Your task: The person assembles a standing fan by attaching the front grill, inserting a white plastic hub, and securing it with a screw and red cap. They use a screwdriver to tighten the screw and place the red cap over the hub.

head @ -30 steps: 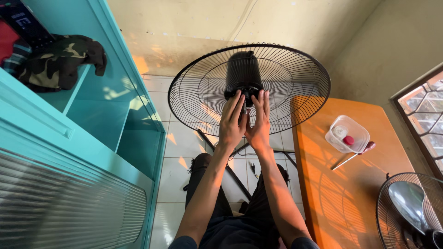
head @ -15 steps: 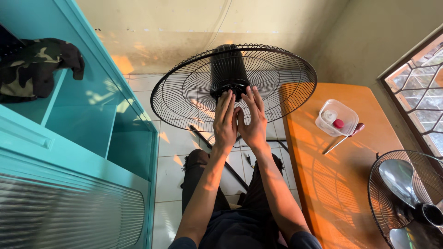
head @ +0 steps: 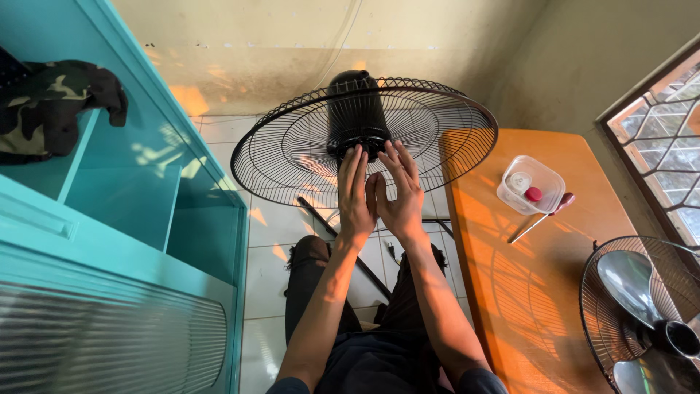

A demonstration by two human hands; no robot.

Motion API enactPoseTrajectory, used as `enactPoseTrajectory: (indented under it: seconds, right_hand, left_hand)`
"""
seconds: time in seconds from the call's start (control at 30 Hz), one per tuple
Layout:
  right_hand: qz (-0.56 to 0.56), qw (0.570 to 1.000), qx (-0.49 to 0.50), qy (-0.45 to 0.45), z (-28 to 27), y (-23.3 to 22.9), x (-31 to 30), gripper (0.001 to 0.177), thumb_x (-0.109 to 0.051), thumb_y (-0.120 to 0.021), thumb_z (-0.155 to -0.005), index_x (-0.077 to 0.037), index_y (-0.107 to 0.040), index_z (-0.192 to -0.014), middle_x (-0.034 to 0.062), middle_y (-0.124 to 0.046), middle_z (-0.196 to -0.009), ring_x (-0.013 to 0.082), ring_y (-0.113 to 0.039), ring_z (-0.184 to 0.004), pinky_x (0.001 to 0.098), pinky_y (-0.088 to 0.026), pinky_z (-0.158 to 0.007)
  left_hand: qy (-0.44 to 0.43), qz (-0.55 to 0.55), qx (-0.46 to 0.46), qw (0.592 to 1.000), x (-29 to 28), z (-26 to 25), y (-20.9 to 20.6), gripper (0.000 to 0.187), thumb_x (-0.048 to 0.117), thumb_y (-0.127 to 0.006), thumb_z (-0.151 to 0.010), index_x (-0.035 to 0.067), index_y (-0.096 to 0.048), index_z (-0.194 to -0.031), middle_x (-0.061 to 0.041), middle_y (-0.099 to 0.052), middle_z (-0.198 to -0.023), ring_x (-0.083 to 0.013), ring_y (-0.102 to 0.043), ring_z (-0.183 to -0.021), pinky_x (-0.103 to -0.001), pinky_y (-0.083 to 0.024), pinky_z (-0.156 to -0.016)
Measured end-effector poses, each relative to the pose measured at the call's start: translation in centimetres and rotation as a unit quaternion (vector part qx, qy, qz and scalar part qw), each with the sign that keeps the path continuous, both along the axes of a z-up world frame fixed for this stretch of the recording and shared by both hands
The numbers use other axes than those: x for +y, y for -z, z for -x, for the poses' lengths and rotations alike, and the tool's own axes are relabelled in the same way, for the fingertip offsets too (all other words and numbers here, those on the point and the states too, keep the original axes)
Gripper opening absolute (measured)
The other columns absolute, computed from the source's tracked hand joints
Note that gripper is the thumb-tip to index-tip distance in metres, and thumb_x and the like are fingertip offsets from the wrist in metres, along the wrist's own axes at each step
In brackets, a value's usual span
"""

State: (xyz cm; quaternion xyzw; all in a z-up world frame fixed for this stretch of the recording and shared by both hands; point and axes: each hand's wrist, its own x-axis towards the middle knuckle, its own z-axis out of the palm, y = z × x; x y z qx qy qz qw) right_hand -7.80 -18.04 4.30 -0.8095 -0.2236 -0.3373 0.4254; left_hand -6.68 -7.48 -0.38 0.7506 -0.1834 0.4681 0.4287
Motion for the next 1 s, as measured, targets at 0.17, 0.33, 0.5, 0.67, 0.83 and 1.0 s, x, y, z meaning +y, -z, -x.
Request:
enactPoseTrajectory:
  seconds: [0.17, 0.33, 0.5, 0.67, 0.83, 1.0]
  right_hand:
    - [0.01, 0.999, -0.021, 0.022, 0.5, 0.2, 0.7, 0.038, 0.004, -0.064, -0.095, -0.002, -0.064, -0.132, 0.0157, -0.058, -0.148, 0.0361, -0.046, -0.146, 0.0466, -0.046, -0.116]
    - [0.015, 0.998, -0.041, 0.053, 1.3, 0.4, 1.2, 0.037, 0.005, -0.064, -0.094, -0.002, -0.065, -0.13, 0.014, -0.061, -0.146, 0.0356, -0.053, -0.138, 0.0455, -0.049, -0.112]
    - [-0.003, 0.998, -0.043, 0.041, 2.1, 0.6, 1.6, 0.037, 0.005, -0.065, -0.092, 0.0, -0.064, -0.129, 0.0152, -0.06, -0.146, 0.0359, -0.055, -0.134, 0.0435, -0.05, -0.109]
    - [-0.015, 0.997, -0.062, 0.049, 2.6, 0.6, 1.8, 0.036, 0.008, -0.065, -0.091, 0.001, -0.066, -0.126, 0.0163, -0.064, -0.141, 0.0343, -0.06, -0.126, 0.0417, -0.053, -0.104]
    - [-0.04, 0.996, -0.061, 0.049, 2.9, 0.6, 2.1, 0.035, 0.01, -0.065, -0.091, 0.001, -0.067, -0.125, 0.0157, -0.069, -0.134, 0.0322, -0.063, -0.122, 0.0391, -0.055, -0.101]
    - [-0.034, 0.995, -0.077, 0.059, 3.1, 0.7, 2.2, 0.034, 0.01, -0.066, -0.09, 0.001, -0.068, -0.123, 0.0164, -0.069, -0.13, 0.0317, -0.064, -0.12, 0.0395, -0.053, -0.101]
  left_hand:
    - [-0.029, -0.005, 0.008, 1.0, 0.3, 1.1, -0.2, 0.051, 0.004, -0.064, -0.103, 0.0, -0.047, -0.151, -0.013, -0.046, -0.158, -0.0357, -0.043, -0.148, -0.047, -0.044, -0.122]
    - [-0.019, 0.015, -0.005, 1.0, 0.8, 1.9, -0.6, 0.05, -0.006, -0.063, -0.099, 0.001, -0.052, -0.147, -0.012, -0.051, -0.152, -0.0343, -0.05, -0.143, -0.046, -0.047, -0.12]
    - [-0.025, 0.013, -0.006, 1.0, 1.2, 2.4, -0.7, 0.048, -0.011, -0.063, -0.096, 0.001, -0.057, -0.142, -0.013, -0.056, -0.146, -0.0344, -0.055, -0.138, -0.043, -0.051, -0.116]
    - [-0.04, 0.021, 0.009, 0.999, 1.5, 2.9, -0.4, 0.044, -0.008, -0.069, -0.094, 0.002, -0.063, -0.137, -0.011, -0.061, -0.14, -0.0316, -0.059, -0.132, -0.041, -0.054, -0.11]
    - [-0.046, 0.032, 0.024, 0.998, 1.7, 3.4, -0.2, 0.043, -0.008, -0.069, -0.093, 0.004, -0.065, -0.134, -0.011, -0.065, -0.136, -0.0305, -0.066, -0.124, -0.039, -0.058, -0.103]
    - [-0.05, 0.025, 0.01, 0.998, 1.8, 3.3, -0.3, 0.042, -0.007, -0.072, -0.091, 0.004, -0.067, -0.131, -0.011, -0.066, -0.131, -0.0297, -0.069, -0.117, -0.036, -0.061, -0.098]
